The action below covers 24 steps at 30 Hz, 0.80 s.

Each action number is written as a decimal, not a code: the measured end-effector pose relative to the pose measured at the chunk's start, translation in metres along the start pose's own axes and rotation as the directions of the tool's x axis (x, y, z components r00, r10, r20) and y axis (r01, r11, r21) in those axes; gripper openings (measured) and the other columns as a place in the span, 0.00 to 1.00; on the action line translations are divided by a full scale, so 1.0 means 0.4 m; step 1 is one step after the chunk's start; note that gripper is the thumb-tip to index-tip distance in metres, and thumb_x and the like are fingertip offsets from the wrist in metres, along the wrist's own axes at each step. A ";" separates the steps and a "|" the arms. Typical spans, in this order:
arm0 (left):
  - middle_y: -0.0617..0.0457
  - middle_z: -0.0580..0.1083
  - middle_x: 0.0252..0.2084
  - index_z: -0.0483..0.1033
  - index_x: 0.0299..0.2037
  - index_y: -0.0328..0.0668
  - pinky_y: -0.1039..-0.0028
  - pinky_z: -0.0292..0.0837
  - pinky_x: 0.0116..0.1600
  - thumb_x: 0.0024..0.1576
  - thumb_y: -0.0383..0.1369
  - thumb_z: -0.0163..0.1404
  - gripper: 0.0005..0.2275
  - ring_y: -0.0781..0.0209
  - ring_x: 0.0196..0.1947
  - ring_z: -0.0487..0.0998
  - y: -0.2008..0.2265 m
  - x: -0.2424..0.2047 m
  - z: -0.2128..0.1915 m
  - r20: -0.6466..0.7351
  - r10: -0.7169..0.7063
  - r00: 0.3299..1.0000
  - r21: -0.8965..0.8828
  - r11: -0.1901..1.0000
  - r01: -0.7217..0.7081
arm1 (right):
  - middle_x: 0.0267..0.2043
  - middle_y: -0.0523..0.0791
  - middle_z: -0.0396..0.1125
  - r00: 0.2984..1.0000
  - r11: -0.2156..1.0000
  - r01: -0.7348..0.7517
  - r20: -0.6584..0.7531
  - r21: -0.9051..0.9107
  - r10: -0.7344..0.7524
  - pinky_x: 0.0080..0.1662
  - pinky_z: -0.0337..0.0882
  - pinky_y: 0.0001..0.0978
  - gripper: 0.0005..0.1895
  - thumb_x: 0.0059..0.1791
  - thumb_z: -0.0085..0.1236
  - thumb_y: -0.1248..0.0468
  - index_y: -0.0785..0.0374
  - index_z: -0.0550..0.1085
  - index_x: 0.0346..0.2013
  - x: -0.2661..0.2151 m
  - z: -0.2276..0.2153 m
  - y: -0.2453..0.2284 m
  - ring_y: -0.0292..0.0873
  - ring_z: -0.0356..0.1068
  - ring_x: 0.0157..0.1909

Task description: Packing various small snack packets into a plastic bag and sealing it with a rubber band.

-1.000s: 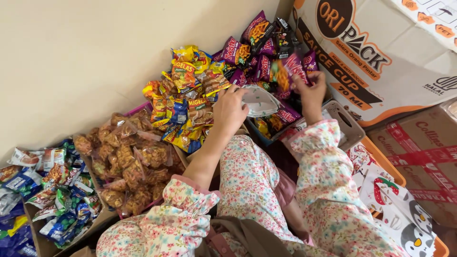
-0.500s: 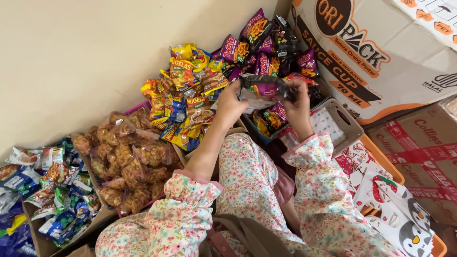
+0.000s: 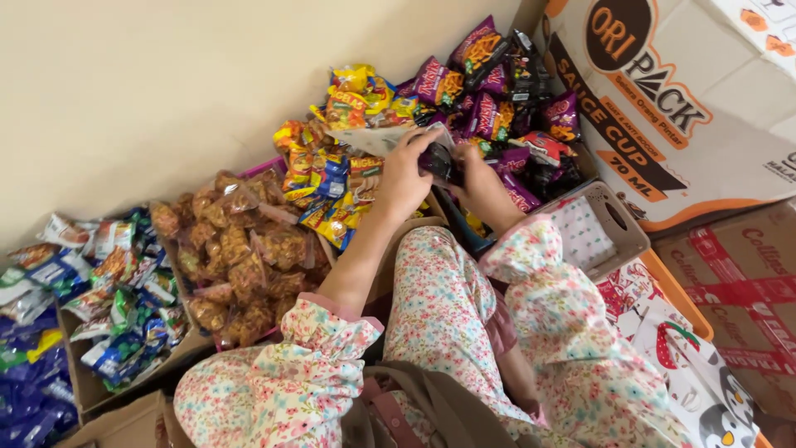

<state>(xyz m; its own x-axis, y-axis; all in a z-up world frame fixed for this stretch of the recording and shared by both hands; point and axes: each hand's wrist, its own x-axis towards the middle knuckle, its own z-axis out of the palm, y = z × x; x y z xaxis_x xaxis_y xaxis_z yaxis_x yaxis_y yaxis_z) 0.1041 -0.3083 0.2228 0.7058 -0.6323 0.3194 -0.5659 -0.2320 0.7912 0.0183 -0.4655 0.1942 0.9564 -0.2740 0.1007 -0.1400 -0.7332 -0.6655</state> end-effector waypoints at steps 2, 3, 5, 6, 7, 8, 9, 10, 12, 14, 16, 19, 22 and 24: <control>0.38 0.70 0.60 0.72 0.64 0.52 0.50 0.68 0.66 0.46 0.15 0.52 0.33 0.31 0.61 0.72 -0.017 -0.005 -0.015 -0.003 0.016 1.000 0.044 0.999 -0.015 | 0.41 0.53 0.72 0.986 0.947 0.156 -0.018 -0.280 -0.167 0.45 0.74 0.56 0.28 0.45 0.67 0.62 0.55 0.61 0.53 0.019 0.022 -0.030 0.60 0.74 0.41; 0.39 0.70 0.60 0.73 0.64 0.53 0.50 0.70 0.65 0.46 0.16 0.53 0.32 0.31 0.60 0.73 -0.027 -0.007 -0.025 0.005 0.036 0.999 0.084 0.996 -0.036 | 0.35 0.48 0.73 0.946 0.798 0.272 -0.001 -0.538 -0.324 0.36 0.76 0.51 0.23 0.46 0.64 0.56 0.57 0.63 0.49 0.030 0.033 -0.046 0.54 0.77 0.30; 0.41 0.70 0.61 0.71 0.65 0.58 0.50 0.70 0.65 0.47 0.18 0.52 0.33 0.32 0.60 0.73 -0.068 -0.012 -0.046 0.009 0.027 1.000 0.136 0.990 -0.028 | 0.33 0.43 0.71 0.883 0.643 0.363 0.029 -0.675 -0.468 0.31 0.74 0.47 0.21 0.46 0.59 0.58 0.58 0.66 0.50 0.089 0.063 -0.026 0.50 0.76 0.26; 0.43 0.70 0.61 0.70 0.66 0.63 0.50 0.70 0.65 0.47 0.19 0.51 0.34 0.34 0.60 0.74 -0.089 -0.018 -0.056 0.022 0.022 1.000 0.181 0.983 -0.025 | 0.31 0.39 0.70 0.806 0.458 0.409 0.077 -0.790 -0.587 0.26 0.73 0.43 0.20 0.46 0.54 0.60 0.59 0.69 0.52 0.116 0.080 -0.017 0.45 0.75 0.22; 0.43 0.70 0.61 0.70 0.66 0.63 0.50 0.70 0.65 0.47 0.19 0.51 0.34 0.34 0.60 0.74 -0.068 -0.027 -0.082 0.012 0.014 1.000 0.186 0.982 -0.016 | 0.31 0.39 0.70 0.799 0.456 0.420 0.082 -0.785 -0.595 0.26 0.73 0.43 0.20 0.46 0.54 0.60 0.59 0.69 0.52 0.137 0.118 -0.016 0.45 0.75 0.22; 0.48 0.71 0.61 0.72 0.65 0.65 0.54 0.71 0.65 0.48 0.19 0.50 0.33 0.36 0.59 0.75 -0.047 -0.036 -0.109 0.021 -0.009 1.000 0.156 0.988 0.005 | 0.26 0.37 0.69 0.804 0.437 0.413 0.094 -0.799 -0.588 0.24 0.71 0.43 0.12 0.44 0.55 0.60 0.55 0.72 0.42 0.159 0.157 -0.017 0.44 0.73 0.21; 0.52 0.72 0.61 0.74 0.63 0.67 0.57 0.71 0.65 0.49 0.20 0.48 0.32 0.39 0.59 0.76 -0.026 -0.045 -0.132 0.029 -0.032 0.999 0.123 0.992 0.028 | 0.21 0.35 0.68 0.808 0.415 0.406 0.108 -0.814 -0.579 0.22 0.69 0.42 0.05 0.42 0.56 0.61 0.51 0.75 0.32 0.178 0.194 -0.016 0.42 0.71 0.19; 0.52 0.72 0.61 0.74 0.63 0.67 0.57 0.71 0.65 0.49 0.20 0.48 0.32 0.39 0.59 0.76 -0.011 -0.053 -0.158 0.017 -0.040 0.999 0.126 0.991 0.037 | 0.21 0.35 0.68 0.801 0.411 0.419 0.116 -0.810 -0.587 0.22 0.69 0.42 0.05 0.42 0.56 0.61 0.51 0.75 0.32 0.196 0.223 -0.016 0.42 0.71 0.19; 0.49 0.71 0.61 0.72 0.64 0.66 0.52 0.72 0.65 0.48 0.19 0.49 0.33 0.36 0.59 0.75 0.018 -0.070 -0.210 0.048 -0.014 0.999 0.207 0.978 0.003 | 0.20 0.37 0.67 0.779 0.348 0.467 0.191 -0.813 -0.597 0.22 0.67 0.45 0.02 0.44 0.54 0.63 0.51 0.73 0.26 0.231 0.283 -0.017 0.44 0.71 0.20; 0.46 0.72 0.59 0.73 0.63 0.62 0.54 0.72 0.64 0.46 0.19 0.51 0.32 0.36 0.58 0.76 -0.084 -0.065 -0.228 -0.008 -0.010 1.000 0.271 0.962 0.012 | 0.20 0.37 0.68 0.745 0.335 0.521 0.226 -0.785 -0.627 0.23 0.68 0.46 0.04 0.45 0.54 0.59 0.49 0.74 0.25 0.279 0.283 -0.076 0.44 0.72 0.21; 0.44 0.73 0.57 0.75 0.62 0.58 0.56 0.72 0.64 0.45 0.19 0.53 0.31 0.37 0.57 0.76 -0.154 -0.071 -0.253 -0.058 0.000 0.998 0.332 0.943 0.019 | 0.21 0.38 0.69 0.713 0.322 0.568 0.257 -0.758 -0.652 0.24 0.69 0.47 0.07 0.45 0.53 0.54 0.47 0.74 0.24 0.296 0.237 -0.169 0.45 0.73 0.22; 0.38 0.71 0.56 0.73 0.63 0.48 0.52 0.72 0.63 0.46 0.19 0.54 0.30 0.32 0.56 0.76 -0.169 -0.111 -0.315 -0.210 -0.004 0.978 0.372 0.925 0.083 | 0.32 0.53 0.75 0.788 0.690 0.590 0.485 -0.419 -0.379 0.44 0.76 0.55 0.17 0.48 0.57 0.49 0.50 0.80 0.48 0.282 0.137 -0.310 0.63 0.78 0.40; 0.32 0.70 0.58 0.70 0.66 0.46 0.50 0.69 0.65 0.47 0.21 0.55 0.32 0.29 0.58 0.74 -0.141 -0.152 -0.375 -0.360 -0.114 0.926 0.218 0.955 0.202 | 0.25 0.47 0.74 0.819 0.744 0.480 0.067 0.465 -0.570 0.24 0.73 0.33 0.04 0.53 0.55 0.73 0.66 0.76 0.40 0.273 0.124 -0.309 0.45 0.75 0.22; 0.45 0.69 0.61 0.68 0.67 0.48 0.73 0.74 0.37 0.50 0.20 0.51 0.31 0.61 0.32 0.77 -0.179 -0.149 -0.404 -0.417 -0.302 0.857 0.045 0.935 0.351 | 0.23 0.39 0.68 0.966 0.875 0.253 -0.151 0.413 -0.209 0.23 0.71 0.23 0.08 0.58 0.57 0.63 0.57 0.70 0.35 0.275 0.154 -0.274 0.32 0.67 0.19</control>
<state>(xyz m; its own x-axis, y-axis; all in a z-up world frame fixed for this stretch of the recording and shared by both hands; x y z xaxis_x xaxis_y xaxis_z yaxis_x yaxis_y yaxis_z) 0.1715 -0.1346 0.2315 0.9536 -0.1637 0.2525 -0.3005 -0.4724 0.8286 0.1545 -0.3767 0.2326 0.9148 -0.2053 0.3477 0.2257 -0.4540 -0.8620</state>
